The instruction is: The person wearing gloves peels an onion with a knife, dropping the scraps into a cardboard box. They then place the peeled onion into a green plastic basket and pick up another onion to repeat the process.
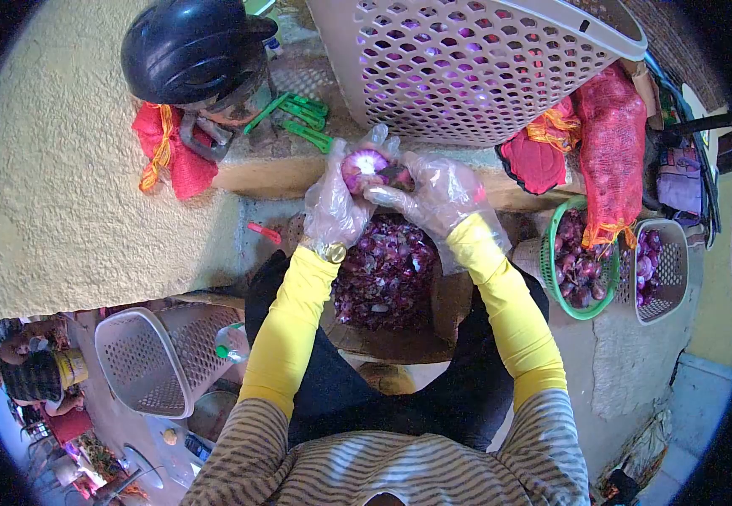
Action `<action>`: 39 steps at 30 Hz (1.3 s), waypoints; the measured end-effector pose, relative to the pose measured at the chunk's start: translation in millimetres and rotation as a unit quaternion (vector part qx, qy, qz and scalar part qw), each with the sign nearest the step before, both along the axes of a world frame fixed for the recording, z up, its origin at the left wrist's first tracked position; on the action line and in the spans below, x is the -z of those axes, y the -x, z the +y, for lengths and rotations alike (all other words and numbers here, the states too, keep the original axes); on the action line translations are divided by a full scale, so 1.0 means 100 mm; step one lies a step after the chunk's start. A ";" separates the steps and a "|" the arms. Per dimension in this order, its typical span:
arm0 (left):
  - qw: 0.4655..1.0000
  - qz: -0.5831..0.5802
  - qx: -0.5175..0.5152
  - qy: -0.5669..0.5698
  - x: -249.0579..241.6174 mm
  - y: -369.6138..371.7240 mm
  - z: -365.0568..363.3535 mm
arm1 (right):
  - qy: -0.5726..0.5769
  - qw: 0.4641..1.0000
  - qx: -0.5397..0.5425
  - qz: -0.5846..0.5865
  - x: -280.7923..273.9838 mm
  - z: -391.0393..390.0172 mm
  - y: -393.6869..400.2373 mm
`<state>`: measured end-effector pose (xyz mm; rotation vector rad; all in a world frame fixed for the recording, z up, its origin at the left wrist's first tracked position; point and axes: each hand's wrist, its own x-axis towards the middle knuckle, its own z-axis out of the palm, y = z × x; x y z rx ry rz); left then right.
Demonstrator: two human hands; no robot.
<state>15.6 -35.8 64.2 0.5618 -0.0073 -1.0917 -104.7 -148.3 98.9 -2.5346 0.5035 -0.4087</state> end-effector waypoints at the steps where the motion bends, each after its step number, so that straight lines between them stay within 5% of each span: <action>1: 1.000 0.000 0.000 0.000 0.02 -0.01 0.01 | 0.000 1.000 0.000 0.000 0.01 0.00 -0.01; 39: 0.997 -0.019 0.049 0.050 0.16 -0.04 0.05 | -0.031 0.998 -0.039 0.023 0.18 -0.07 -0.04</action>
